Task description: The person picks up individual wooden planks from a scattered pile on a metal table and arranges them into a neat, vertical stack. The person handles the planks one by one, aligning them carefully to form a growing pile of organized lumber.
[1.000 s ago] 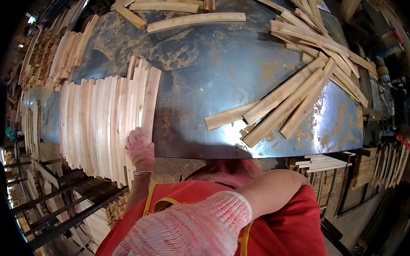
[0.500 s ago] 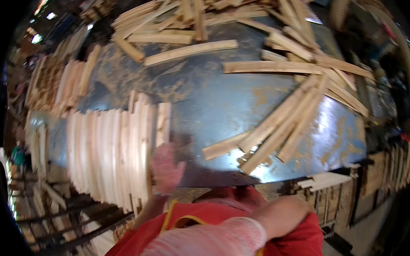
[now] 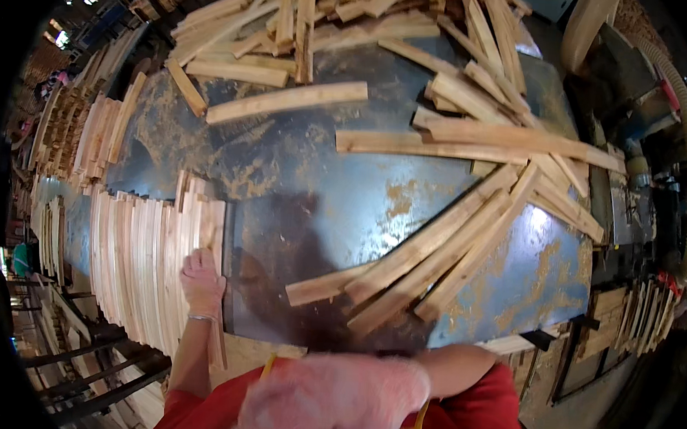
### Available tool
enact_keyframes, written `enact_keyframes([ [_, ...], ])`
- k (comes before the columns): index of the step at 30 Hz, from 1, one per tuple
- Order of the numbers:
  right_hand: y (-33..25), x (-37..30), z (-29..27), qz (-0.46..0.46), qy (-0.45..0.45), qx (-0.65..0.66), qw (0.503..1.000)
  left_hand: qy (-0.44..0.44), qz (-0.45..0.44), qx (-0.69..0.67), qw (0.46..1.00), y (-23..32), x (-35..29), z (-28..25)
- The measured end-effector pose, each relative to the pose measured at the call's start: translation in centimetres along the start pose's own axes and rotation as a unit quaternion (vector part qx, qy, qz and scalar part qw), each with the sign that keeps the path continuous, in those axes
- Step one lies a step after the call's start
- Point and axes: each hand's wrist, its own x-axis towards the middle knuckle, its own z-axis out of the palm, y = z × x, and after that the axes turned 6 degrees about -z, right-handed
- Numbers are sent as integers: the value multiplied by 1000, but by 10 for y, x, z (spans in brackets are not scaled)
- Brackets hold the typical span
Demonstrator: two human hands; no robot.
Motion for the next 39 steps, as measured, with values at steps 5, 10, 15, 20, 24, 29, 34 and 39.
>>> enact_keyframes([
  [5, -11, 9, -16, -17, 16, 127, 992, 186, 44, -9, 981, -49, 3, 86],
  [10, 5, 10, 10, -17, -22, 251, 968, 108, 15, -91, 990, -54, 15, 65],
  [15, 33, -4, 20, -23, -42, 225, 973, 173, 90, -36, 980, -12, -8, 30],
  [20, 40, 3, 81, -26, 92, 114, 989, 195, 301, -222, 907, 89, -66, 35],
  [24, 38, 47, 141, 49, 115, 100, 987, 10, 438, -364, 822, 161, -102, 9],
  [29, 35, 79, 142, 169, -85, 164, 968, 71, 517, -153, 839, 164, -111, 36],
  [34, 27, 104, 126, 236, -148, 212, 937, -12, 481, -246, 841, 129, -97, 47],
  [39, 19, 110, 85, 280, -166, 231, 917, 65, 323, -247, 911, 95, -37, 36],
])
